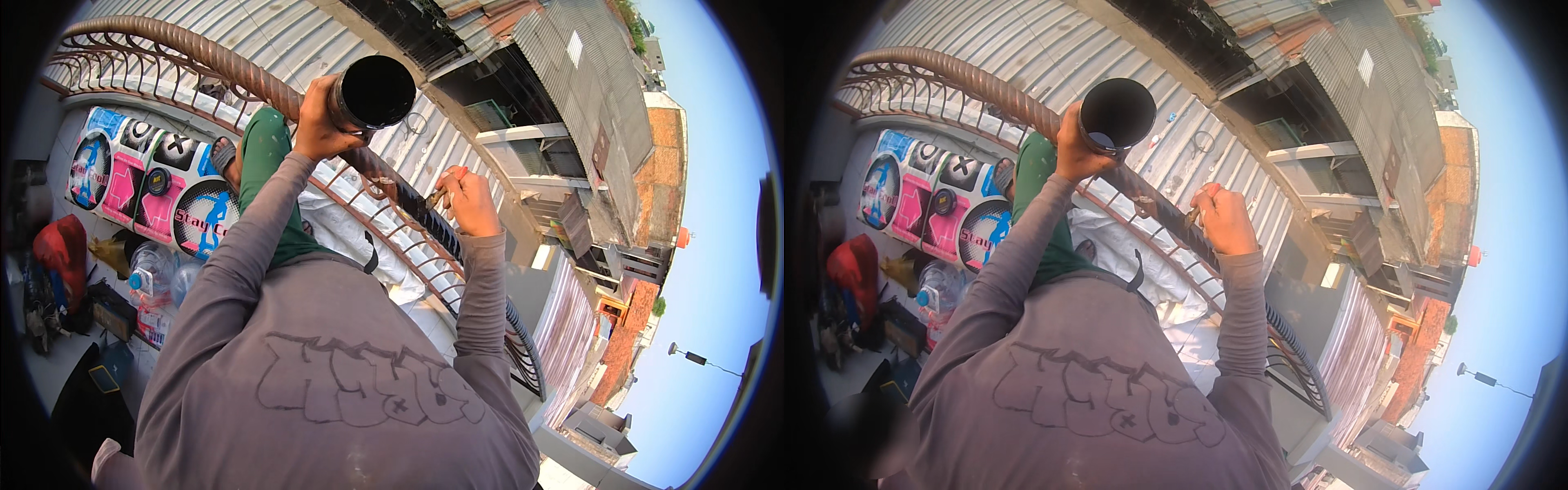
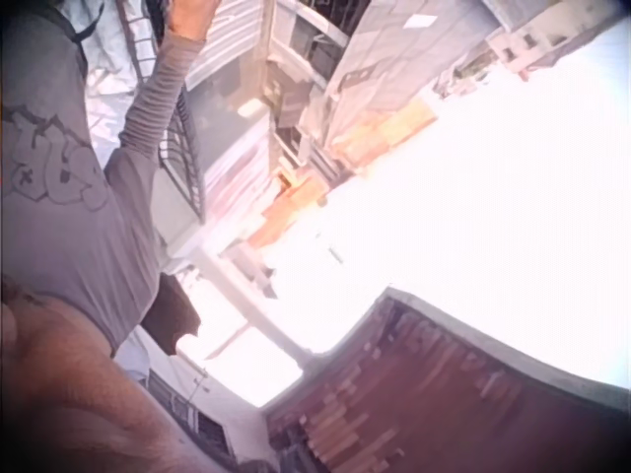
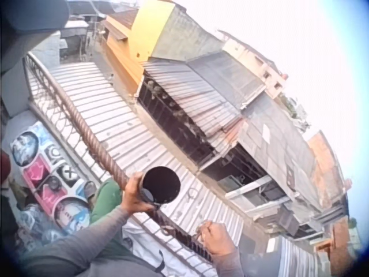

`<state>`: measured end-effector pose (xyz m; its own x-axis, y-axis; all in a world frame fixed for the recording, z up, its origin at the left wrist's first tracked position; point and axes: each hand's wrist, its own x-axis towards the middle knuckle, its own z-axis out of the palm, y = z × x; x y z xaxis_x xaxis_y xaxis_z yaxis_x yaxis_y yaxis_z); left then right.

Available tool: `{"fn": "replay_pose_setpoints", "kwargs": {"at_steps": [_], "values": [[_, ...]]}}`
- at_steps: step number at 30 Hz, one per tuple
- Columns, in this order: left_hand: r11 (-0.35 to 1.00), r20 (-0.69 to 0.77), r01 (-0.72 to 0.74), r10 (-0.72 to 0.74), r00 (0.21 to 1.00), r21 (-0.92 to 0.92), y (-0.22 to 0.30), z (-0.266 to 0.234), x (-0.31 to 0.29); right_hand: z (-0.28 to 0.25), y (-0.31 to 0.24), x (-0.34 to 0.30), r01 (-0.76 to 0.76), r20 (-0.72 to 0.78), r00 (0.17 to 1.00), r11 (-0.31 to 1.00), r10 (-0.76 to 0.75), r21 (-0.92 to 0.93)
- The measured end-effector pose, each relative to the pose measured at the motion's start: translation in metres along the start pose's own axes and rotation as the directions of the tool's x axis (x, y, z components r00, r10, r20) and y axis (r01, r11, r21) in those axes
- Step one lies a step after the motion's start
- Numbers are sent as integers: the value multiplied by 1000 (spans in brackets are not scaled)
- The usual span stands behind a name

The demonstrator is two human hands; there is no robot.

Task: The person paints a metal railing black using a paintbrush and a paint can. They repeatedly dip the brush into the can and apply paint along the railing's length, covering both the top rail and vertical bars.

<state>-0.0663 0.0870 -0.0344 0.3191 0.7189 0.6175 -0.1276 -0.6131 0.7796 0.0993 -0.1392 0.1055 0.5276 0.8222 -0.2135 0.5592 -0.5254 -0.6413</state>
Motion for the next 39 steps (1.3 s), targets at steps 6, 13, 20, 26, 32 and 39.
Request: {"fn": "replay_pose_setpoints", "kwargs": {"at_steps": [6,13,20,26,32,39], "values": [[998,22,-32,31,999,57,-3,-1,1,16,-2,5,61,-54,997,993,-56,97],[1000,22,10,-10,1000,-11,-8,1,-3,2,-5,-72,-6,-180,984,997,-8,-81],[990,98,135,-130,987,-48,-27,-1,-8,81,31,-96,119,-410,912,949,12,293],[999,137,38,-40,990,12,-45,-7,-14,102,39,-132,100,-638,767,970,66,221],[972,178,152,-120,977,-180,-67,-10,-10,138,47,-123,270,-686,727,901,41,340],[987,127,43,-23,992,-158,-51,-5,2,126,116,-220,-83,-860,248,894,447,441]]}}
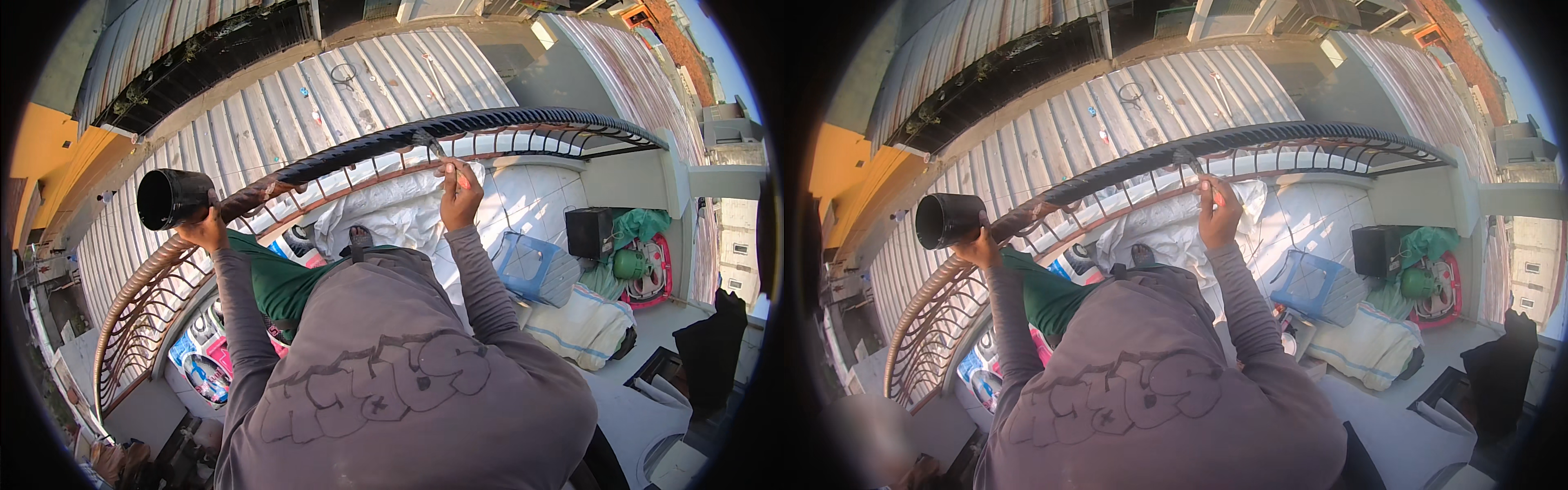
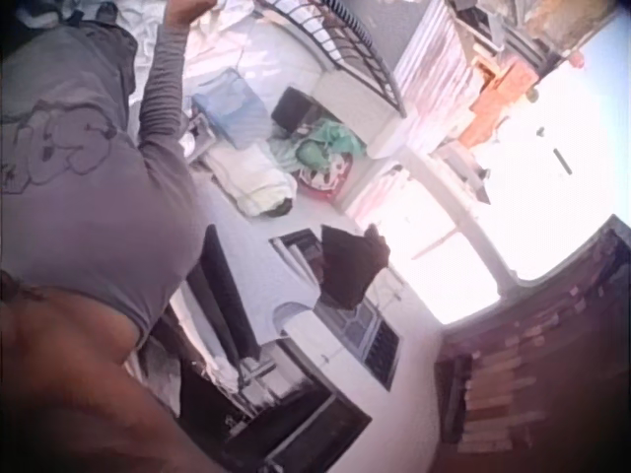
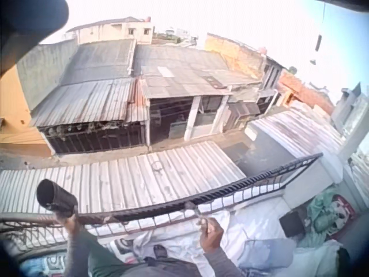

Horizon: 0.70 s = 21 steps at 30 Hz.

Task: The person paints a metal railing black using a paintbrush and a paint can. They repeatedly dip the brush into the can and apply paint along the railing's length, covering both the top rail and vertical bars.

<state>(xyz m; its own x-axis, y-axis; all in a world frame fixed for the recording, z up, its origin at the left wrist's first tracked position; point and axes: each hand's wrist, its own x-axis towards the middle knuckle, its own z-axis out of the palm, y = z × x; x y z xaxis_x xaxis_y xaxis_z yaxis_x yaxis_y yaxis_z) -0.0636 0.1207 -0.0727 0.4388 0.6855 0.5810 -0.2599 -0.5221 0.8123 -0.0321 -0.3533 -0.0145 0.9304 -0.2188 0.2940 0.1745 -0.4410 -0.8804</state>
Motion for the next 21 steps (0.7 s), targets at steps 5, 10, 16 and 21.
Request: {"fn": "replay_pose_setpoints", "kwargs": {"at_steps": [5,10,16,21], "values": [[997,6,-33,33,999,-67,10,4,7,5,-10,2,166,-132,971,962,-198,-217],[996,35,49,-47,998,-75,9,5,13,67,-55,-34,454,467,749,877,-470,154],[996,3,-42,41,999,75,14,2,14,-18,26,20,26,22,999,1000,-26,-14],[998,25,-33,32,999,62,11,4,17,-48,39,30,121,-265,941,941,-210,-316]]}}
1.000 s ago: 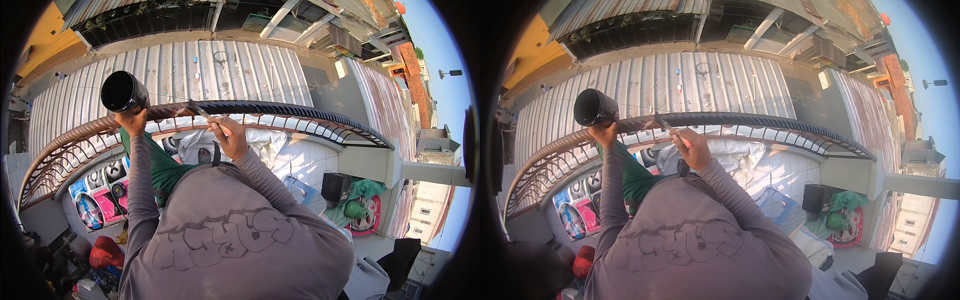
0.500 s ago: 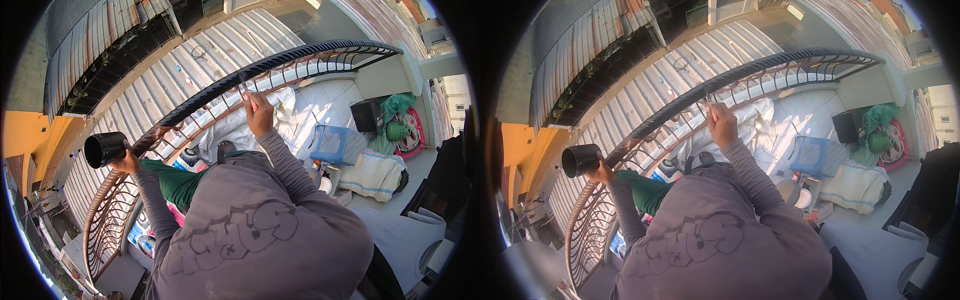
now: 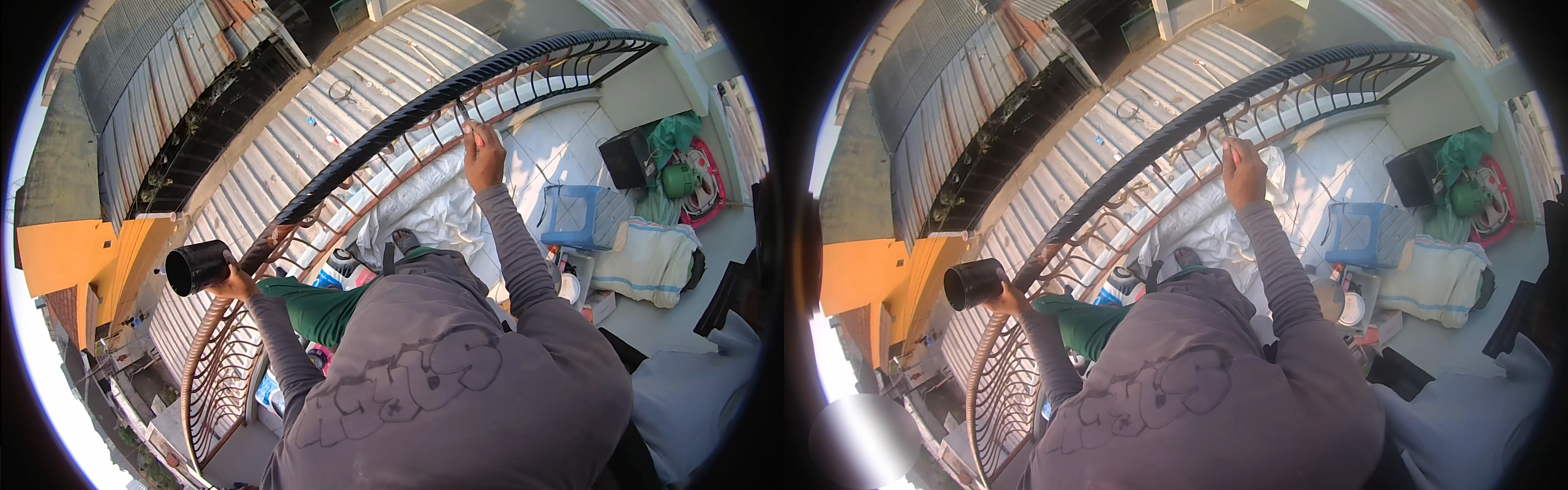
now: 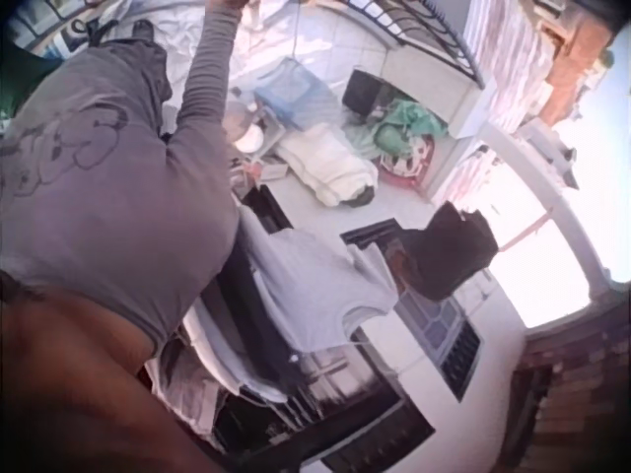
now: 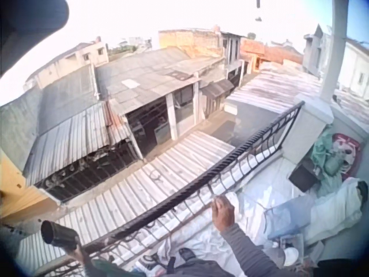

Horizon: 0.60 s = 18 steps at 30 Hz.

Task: The person paints a metal railing black using a paintbrush and a paint can. They repeatedly dip the brush into the can and apply paint along the railing's length, covering both the top rail and vertical bars.

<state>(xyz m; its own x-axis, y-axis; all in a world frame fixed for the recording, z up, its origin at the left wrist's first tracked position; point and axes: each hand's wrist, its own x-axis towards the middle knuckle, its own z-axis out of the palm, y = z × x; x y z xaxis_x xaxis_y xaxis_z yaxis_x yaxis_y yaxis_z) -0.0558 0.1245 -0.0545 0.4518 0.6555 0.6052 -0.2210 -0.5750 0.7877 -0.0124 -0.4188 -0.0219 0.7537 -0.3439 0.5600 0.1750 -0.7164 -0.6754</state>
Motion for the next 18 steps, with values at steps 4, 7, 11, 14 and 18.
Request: {"fn": "replay_pose_setpoints", "kwargs": {"at_steps": [4,7,11,14,18], "values": [[999,4,-1,1,1000,34,0,-2,1,41,-76,-43,68,323,930,945,-176,321],[997,-13,-7,8,1000,72,2,-4,3,45,-86,-51,88,430,852,891,-299,446],[993,-55,11,-4,999,118,7,-3,5,7,-37,-26,-85,461,887,991,26,108],[991,-51,85,-80,996,105,10,-3,6,2,-39,-29,51,380,910,955,-165,291],[976,-4,1,-1,1000,217,14,-4,4,27,-57,-32,244,422,805,881,-418,406]]}}
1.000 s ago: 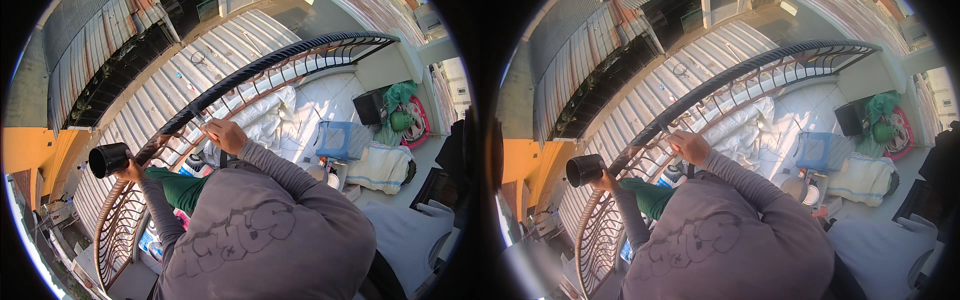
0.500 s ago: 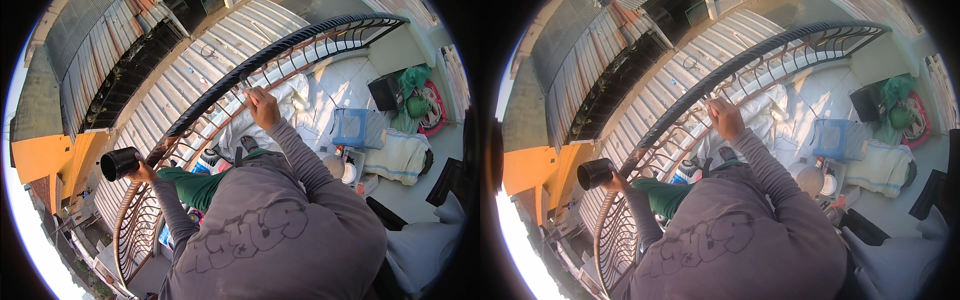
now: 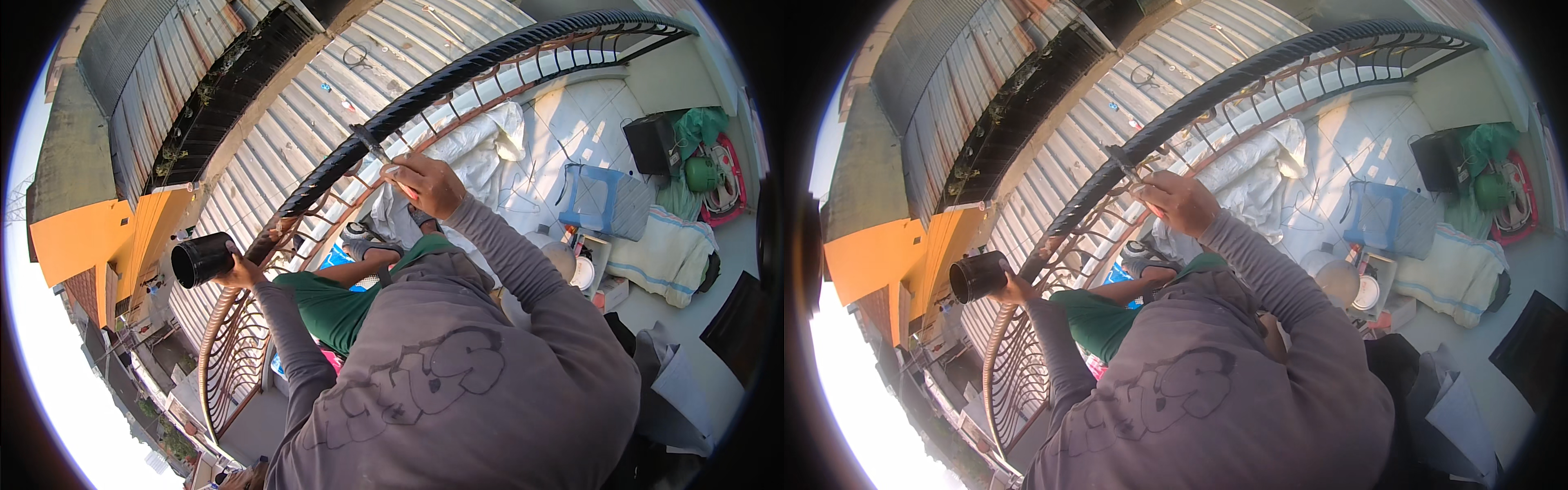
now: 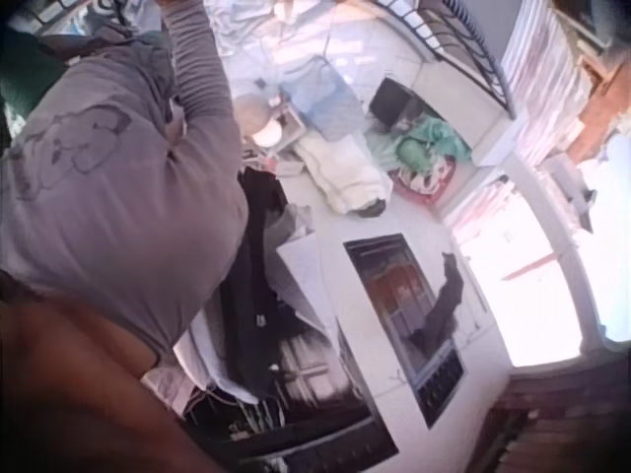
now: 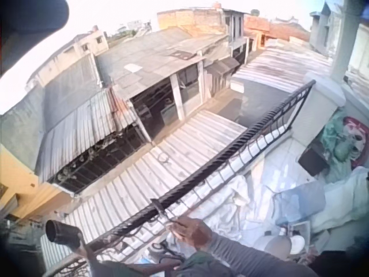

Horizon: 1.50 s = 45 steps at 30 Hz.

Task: The person paints a metal railing black using a paintbrush and a paint can. They repeatedly dip the brush into the can and apply paint along the railing's length, covering both the top rail and vertical bars.

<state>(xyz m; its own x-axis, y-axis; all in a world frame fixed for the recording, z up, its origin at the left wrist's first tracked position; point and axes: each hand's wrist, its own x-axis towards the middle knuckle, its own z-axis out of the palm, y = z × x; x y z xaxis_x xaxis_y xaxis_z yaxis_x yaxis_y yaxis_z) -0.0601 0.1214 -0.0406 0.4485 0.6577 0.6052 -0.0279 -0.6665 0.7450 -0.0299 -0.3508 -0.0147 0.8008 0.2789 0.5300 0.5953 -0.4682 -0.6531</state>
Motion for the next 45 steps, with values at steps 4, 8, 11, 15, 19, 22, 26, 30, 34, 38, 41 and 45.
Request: {"fn": "replay_pose_setpoints", "kwargs": {"at_steps": [4,8,11,15,19,22,26,30,34,38,41,45], "values": [[991,-14,-36,34,999,-132,3,4,-3,-26,22,0,106,-10,994,994,-106,-23],[979,-25,0,-6,1000,-202,3,4,-8,-26,17,-4,90,95,992,993,-83,-70],[985,-30,23,-28,999,-170,-2,4,-11,-17,18,-6,30,224,975,995,-8,-96],[974,-67,-18,2,998,-228,-6,6,-12,-59,42,-33,-438,110,865,845,489,-306],[942,-69,39,-65,996,-334,-5,8,-16,-79,15,-62,-262,-130,964,913,233,-312],[978,-19,12,-16,1000,-209,-4,2,-17,-42,-22,-23,-155,-86,987,946,136,-284],[980,-23,-28,24,999,-198,-11,1,-13,-3,-23,46,-98,-13,995,978,97,-182],[934,53,82,-68,996,-347,-16,3,-16,-31,-5,13,-278,-5,959,940,283,-198],[894,33,33,-21,999,-447,-14,3,-25,-59,-15,-26,-587,-52,805,780,591,-219],[968,65,-37,55,996,-250,-12,-3,-18,-29,-23,26,-226,-71,974,958,217,-176],[974,93,0,22,995,-227,-10,-9,-12,-11,-6,89,-271,-37,961,962,272,33],[912,55,80,-63,997,-402,-6,-24,-25,-58,6,86,-296,147,924,903,353,-311]]}}
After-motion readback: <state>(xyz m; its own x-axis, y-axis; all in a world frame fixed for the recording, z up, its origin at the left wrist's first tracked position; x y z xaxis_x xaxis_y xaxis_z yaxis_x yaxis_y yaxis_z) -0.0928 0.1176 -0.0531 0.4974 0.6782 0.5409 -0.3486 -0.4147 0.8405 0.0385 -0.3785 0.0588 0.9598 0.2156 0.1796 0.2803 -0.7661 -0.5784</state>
